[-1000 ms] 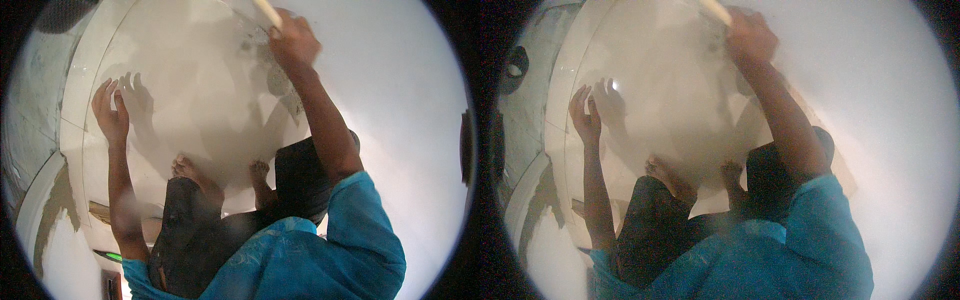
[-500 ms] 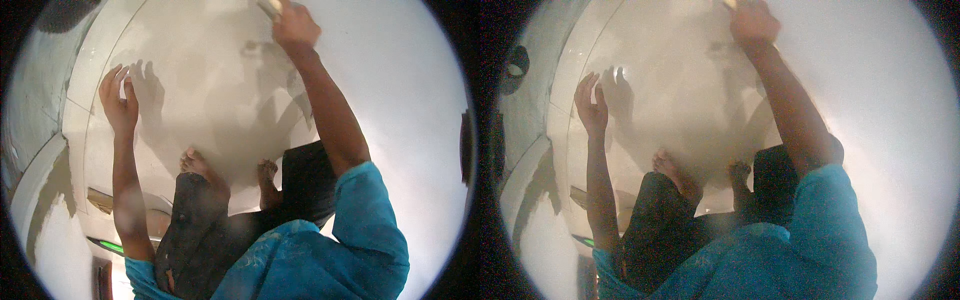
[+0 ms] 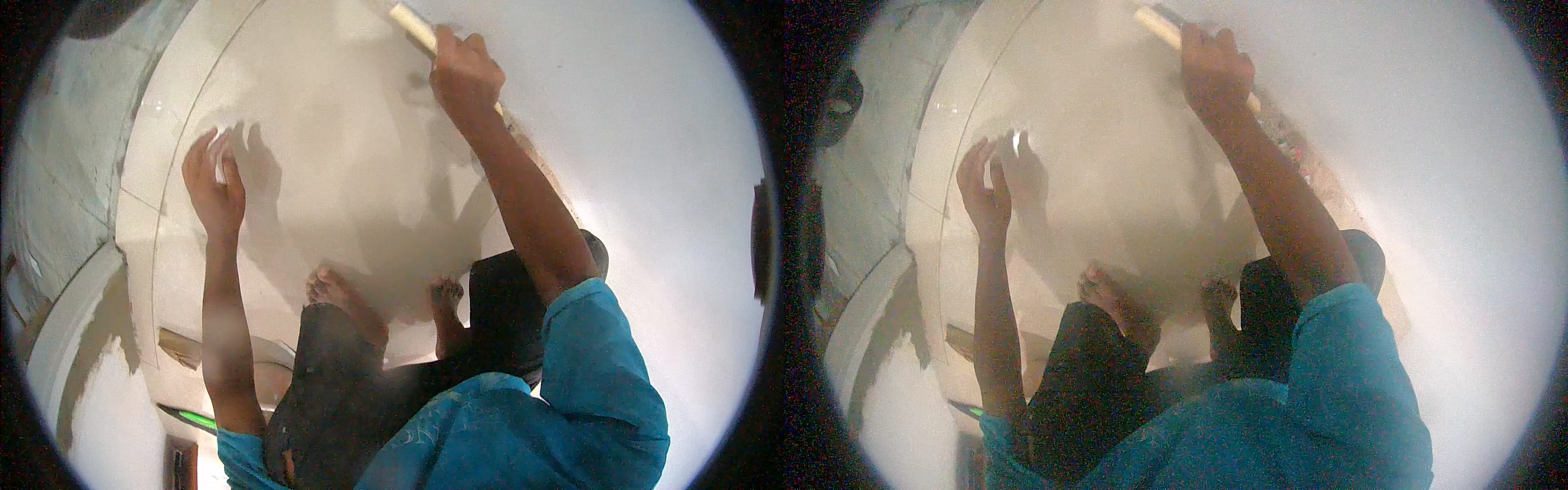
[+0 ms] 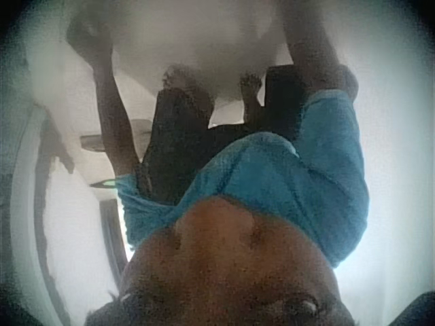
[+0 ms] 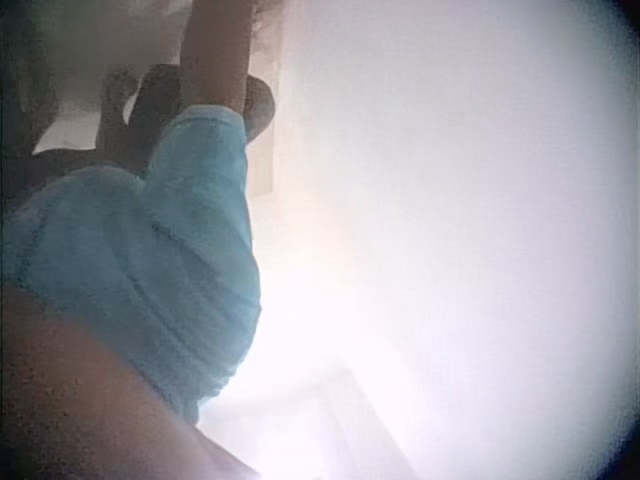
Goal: The person applies grout to tiled floor surfaces using a grout float, spreading and smoothing the material between tiles. The person occasionally wipes excess grout from the tiles with a hand or cloth.
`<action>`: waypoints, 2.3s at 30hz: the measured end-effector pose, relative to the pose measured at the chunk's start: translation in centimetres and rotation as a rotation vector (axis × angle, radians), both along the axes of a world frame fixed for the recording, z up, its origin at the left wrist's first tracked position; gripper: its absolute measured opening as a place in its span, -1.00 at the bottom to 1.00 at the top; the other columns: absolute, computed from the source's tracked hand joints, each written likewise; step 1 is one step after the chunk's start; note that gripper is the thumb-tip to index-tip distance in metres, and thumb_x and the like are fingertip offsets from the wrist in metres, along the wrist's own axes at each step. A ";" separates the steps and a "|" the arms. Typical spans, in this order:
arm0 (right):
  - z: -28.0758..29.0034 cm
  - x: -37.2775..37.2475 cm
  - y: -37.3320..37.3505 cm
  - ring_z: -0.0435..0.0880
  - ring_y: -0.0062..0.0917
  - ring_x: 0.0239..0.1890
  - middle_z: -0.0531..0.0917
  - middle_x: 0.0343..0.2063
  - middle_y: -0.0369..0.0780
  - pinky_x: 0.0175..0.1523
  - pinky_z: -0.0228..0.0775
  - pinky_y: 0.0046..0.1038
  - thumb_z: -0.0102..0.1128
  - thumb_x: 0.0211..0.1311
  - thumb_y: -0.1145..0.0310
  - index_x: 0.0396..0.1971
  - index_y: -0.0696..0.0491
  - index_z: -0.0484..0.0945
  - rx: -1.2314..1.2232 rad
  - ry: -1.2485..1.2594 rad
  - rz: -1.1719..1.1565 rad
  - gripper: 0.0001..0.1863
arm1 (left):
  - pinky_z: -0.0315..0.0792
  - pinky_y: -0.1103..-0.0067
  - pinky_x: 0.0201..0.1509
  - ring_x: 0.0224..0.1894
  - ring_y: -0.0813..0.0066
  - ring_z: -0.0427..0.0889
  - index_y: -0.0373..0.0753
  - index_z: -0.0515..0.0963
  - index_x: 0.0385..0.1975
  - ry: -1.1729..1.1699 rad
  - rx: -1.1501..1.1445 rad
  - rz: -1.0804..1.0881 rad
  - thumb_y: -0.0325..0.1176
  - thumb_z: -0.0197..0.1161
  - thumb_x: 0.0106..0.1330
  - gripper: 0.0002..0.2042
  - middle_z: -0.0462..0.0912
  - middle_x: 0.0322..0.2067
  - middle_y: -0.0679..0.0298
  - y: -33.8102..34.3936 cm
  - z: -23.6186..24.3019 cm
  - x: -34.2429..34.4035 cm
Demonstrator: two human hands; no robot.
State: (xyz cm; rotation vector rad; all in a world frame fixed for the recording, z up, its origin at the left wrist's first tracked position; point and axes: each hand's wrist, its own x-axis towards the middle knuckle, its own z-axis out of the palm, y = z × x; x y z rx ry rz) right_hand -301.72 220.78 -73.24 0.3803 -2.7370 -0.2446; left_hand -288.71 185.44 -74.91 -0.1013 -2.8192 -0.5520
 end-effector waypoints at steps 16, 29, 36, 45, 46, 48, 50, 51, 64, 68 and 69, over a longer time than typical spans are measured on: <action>1.7 0.2 -0.8 0.63 -0.40 -0.25 0.71 -0.48 -0.23 -0.52 0.54 -0.35 0.17 0.07 0.46 -0.21 0.04 0.57 -0.069 -0.092 -0.004 -0.77 | 0.25 0.29 0.30 0.23 0.14 0.37 -0.26 0.51 0.07 -0.092 0.113 0.015 -0.44 0.06 0.38 -0.70 0.50 0.11 0.10 -0.4 0.3 0.7; 2.6 2.1 -1.1 0.60 -0.49 -0.27 0.71 -0.35 -0.25 -0.55 0.54 -0.45 0.24 0.00 0.43 -0.11 0.02 0.54 0.018 0.000 0.090 -0.64 | 0.28 0.32 0.29 0.22 0.15 0.38 -0.29 0.51 0.07 -0.087 0.110 0.035 -0.44 0.06 0.39 -0.71 0.50 0.10 0.10 -1.2 -0.7 1.6; 2.4 1.1 -1.8 0.61 -0.48 -0.29 0.71 -0.41 -0.28 -0.55 0.53 -0.41 0.21 0.06 0.40 -0.10 -0.01 0.52 0.006 -0.053 0.062 -0.66 | 0.29 0.31 0.29 0.22 0.14 0.37 -0.27 0.52 0.07 -0.067 0.140 0.019 -0.44 0.06 0.40 -0.71 0.49 0.10 0.10 -1.3 -0.8 1.7; 1.7 1.3 -2.6 0.62 -0.50 -0.28 0.74 -0.36 -0.25 -0.53 0.56 -0.41 0.20 0.08 0.39 -0.18 -0.05 0.57 0.056 -0.065 0.035 -0.75 | 0.27 0.33 0.29 0.21 0.16 0.38 -0.25 0.53 0.07 -0.095 0.118 0.045 -0.43 0.05 0.41 -0.72 0.50 0.10 0.11 -1.2 -0.6 1.8; 1.7 1.0 -2.6 0.62 -0.50 -0.29 0.74 -0.37 -0.25 -0.53 0.55 -0.41 0.20 0.08 0.38 -0.19 -0.05 0.57 0.115 -0.110 -0.021 -0.75 | 0.27 0.33 0.29 0.21 0.16 0.38 -0.26 0.52 0.07 -0.080 0.102 0.037 -0.43 0.05 0.41 -0.72 0.50 0.10 0.11 -1.2 -0.6 1.7; 1.7 0.9 -2.6 0.62 -0.50 -0.33 0.73 -0.42 -0.25 -0.54 0.55 -0.42 0.21 0.08 0.37 -0.19 -0.05 0.57 0.003 -0.001 0.054 -0.76 | 0.27 0.33 0.29 0.22 0.17 0.38 -0.28 0.51 0.07 -0.071 0.064 0.046 -0.44 0.05 0.41 -0.72 0.50 0.11 0.10 -1.4 -0.7 1.8; 1.7 1.0 -2.5 0.62 -0.50 -0.36 0.72 -0.45 -0.26 -0.54 0.54 -0.41 0.21 0.07 0.37 -0.19 -0.04 0.57 -0.030 0.003 0.071 -0.75 | 0.27 0.33 0.29 0.22 0.18 0.37 -0.28 0.51 0.07 -0.089 0.088 0.039 -0.44 0.05 0.41 -0.72 0.50 0.10 0.11 -1.5 -0.8 1.9; 1.6 1.0 -2.3 0.61 -0.50 -0.37 0.71 -0.47 -0.26 -0.54 0.54 -0.40 0.22 0.06 0.38 -0.19 -0.04 0.57 -0.011 -0.029 0.055 -0.74 | 0.28 0.33 0.29 0.22 0.18 0.37 -0.28 0.51 0.07 -0.050 0.105 -0.004 -0.44 0.05 0.41 -0.72 0.50 0.10 0.11 -1.4 -0.9 1.8; 0.7 0.2 -1.7 0.51 -0.24 0.02 0.56 -0.01 -0.06 -0.03 0.47 -0.16 -0.08 0.35 0.34 -0.03 0.20 0.43 -0.091 -0.516 -0.153 -0.69 | 0.27 0.33 0.31 0.25 0.19 0.35 -0.23 0.53 0.07 -0.161 0.074 0.073 -0.45 0.06 0.40 -0.72 0.50 0.11 0.13 -1.4 -1.3 2.3; 1.0 0.5 -1.5 0.61 -0.33 -0.16 0.68 -0.43 -0.22 -0.33 0.54 -0.12 0.09 0.21 0.31 -0.15 0.03 0.51 -0.064 -0.266 -0.030 -0.76 | 0.27 0.33 0.31 0.23 0.19 0.36 -0.22 0.53 0.07 -0.120 0.071 0.059 -0.42 0.05 0.42 -0.72 0.50 0.11 0.14 -1.5 -1.3 2.5; 1.1 0.8 -1.6 0.61 -0.34 -0.17 0.67 -0.44 -0.22 -0.34 0.54 -0.13 0.09 0.21 0.31 -0.16 0.03 0.51 -0.084 -0.229 -0.012 -0.77 | 0.27 0.33 0.31 0.23 0.19 0.36 -0.22 0.53 0.08 -0.121 0.074 0.068 -0.41 0.04 0.42 -0.72 0.50 0.11 0.14 -1.6 -1.3 2.6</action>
